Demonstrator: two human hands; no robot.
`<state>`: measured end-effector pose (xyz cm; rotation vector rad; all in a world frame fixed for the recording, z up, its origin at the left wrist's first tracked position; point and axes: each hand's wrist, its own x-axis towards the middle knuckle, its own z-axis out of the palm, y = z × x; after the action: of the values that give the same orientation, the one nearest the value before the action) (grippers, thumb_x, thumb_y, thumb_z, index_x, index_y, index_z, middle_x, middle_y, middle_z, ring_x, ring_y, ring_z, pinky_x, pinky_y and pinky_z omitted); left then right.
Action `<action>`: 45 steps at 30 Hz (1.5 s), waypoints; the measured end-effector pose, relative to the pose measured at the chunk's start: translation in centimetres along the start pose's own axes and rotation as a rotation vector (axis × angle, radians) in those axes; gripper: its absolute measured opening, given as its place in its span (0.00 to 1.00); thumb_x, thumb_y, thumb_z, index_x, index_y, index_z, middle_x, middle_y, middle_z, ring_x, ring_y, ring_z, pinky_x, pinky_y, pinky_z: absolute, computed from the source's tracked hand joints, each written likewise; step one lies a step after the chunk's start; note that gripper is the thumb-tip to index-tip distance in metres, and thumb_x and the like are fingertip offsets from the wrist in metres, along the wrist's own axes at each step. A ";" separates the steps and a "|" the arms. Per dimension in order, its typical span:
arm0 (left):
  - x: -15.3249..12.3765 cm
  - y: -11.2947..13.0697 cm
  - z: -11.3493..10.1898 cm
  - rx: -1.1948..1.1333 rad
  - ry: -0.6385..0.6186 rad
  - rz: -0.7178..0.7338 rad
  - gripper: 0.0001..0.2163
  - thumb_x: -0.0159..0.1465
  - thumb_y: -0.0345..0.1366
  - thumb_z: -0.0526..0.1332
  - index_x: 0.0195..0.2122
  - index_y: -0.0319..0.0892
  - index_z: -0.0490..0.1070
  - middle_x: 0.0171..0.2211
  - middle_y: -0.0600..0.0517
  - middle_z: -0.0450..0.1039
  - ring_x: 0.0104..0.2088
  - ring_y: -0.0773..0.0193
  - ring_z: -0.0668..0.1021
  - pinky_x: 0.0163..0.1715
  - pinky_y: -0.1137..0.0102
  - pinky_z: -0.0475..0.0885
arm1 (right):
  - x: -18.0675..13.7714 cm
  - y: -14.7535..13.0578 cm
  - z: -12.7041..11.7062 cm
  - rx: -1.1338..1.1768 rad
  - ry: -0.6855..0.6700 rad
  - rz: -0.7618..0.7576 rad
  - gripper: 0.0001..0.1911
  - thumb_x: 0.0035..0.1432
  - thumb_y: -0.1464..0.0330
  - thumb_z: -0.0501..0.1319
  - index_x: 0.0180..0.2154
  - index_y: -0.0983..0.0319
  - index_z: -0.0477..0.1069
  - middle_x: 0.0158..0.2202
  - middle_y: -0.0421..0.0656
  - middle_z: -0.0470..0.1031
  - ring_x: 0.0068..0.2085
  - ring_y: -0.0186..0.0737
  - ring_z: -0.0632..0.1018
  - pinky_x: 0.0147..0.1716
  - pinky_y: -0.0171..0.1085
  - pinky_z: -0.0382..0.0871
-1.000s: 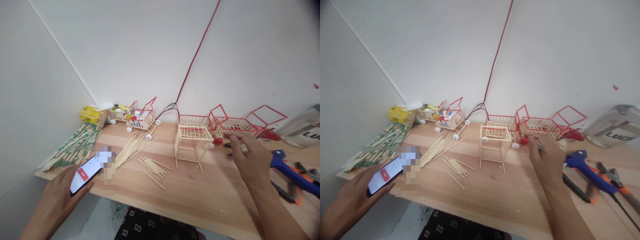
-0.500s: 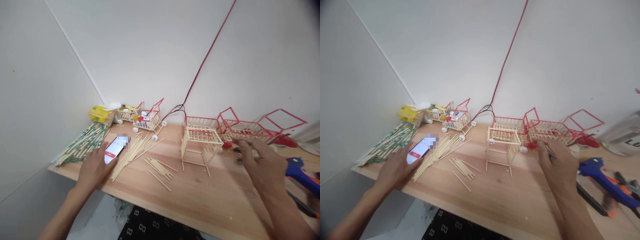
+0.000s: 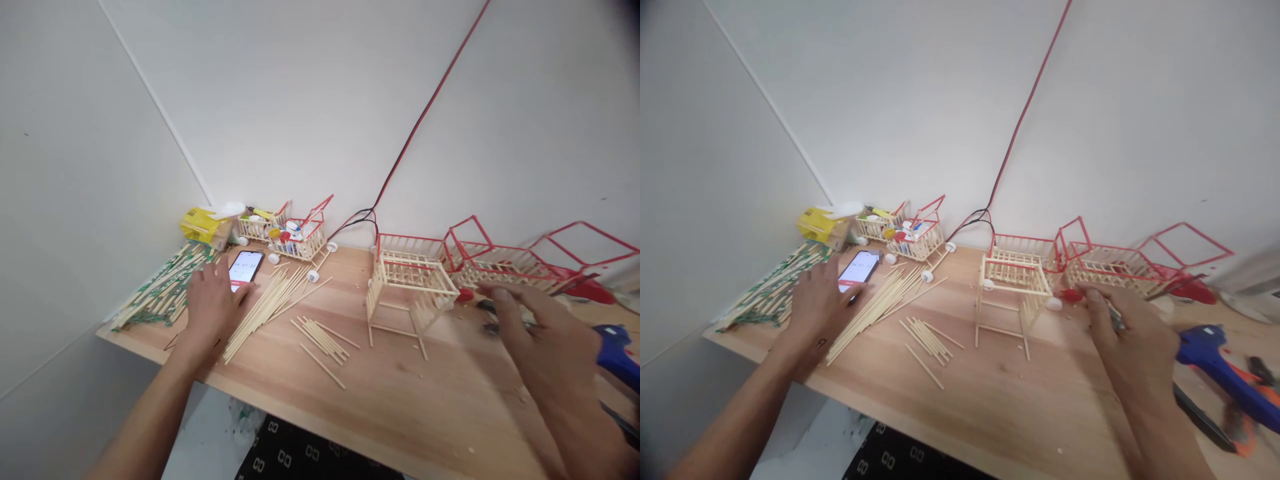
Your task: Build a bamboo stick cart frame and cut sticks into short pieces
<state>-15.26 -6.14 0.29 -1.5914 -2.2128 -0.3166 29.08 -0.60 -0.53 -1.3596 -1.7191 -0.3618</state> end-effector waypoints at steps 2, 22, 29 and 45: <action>-0.2 1.0 -0.8 -0.164 0.125 0.080 0.25 0.64 0.45 0.53 0.58 0.35 0.59 0.50 0.35 0.68 0.49 0.44 0.70 0.48 0.55 0.64 | 0.0 0.0 -0.1 -0.007 0.013 0.015 0.13 0.60 0.61 0.54 0.38 0.57 0.75 0.37 0.44 0.80 0.41 0.47 0.80 0.39 0.40 0.70; -2.9 18.1 -3.8 -1.218 -0.065 0.472 0.28 0.56 0.32 0.64 0.58 0.44 0.59 0.48 0.46 0.68 0.46 0.57 0.70 0.41 0.62 0.71 | 0.2 0.0 -0.5 -0.004 0.086 0.142 0.14 0.60 0.62 0.54 0.39 0.58 0.76 0.35 0.45 0.81 0.40 0.46 0.80 0.39 0.40 0.69; -2.0 19.0 -3.0 -1.202 -0.050 0.472 0.21 0.61 0.33 0.61 0.56 0.46 0.62 0.44 0.49 0.70 0.44 0.58 0.71 0.43 0.61 0.69 | 0.2 -0.2 -0.7 -0.029 0.073 0.128 0.14 0.60 0.62 0.54 0.39 0.58 0.76 0.35 0.44 0.81 0.39 0.46 0.80 0.38 0.39 0.70; -2.4 18.6 -1.8 -1.359 0.106 0.526 0.12 0.64 0.31 0.59 0.49 0.45 0.68 0.36 0.52 0.74 0.39 0.64 0.74 0.40 0.66 0.69 | 0.1 -1.1 -0.6 -0.039 0.042 0.080 0.15 0.61 0.61 0.53 0.39 0.59 0.76 0.36 0.45 0.80 0.41 0.45 0.80 0.39 0.37 0.69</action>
<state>3.26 -2.82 -0.04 -2.5254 -1.2873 -1.9181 28.32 -1.34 0.18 -1.4345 -1.6261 -0.3774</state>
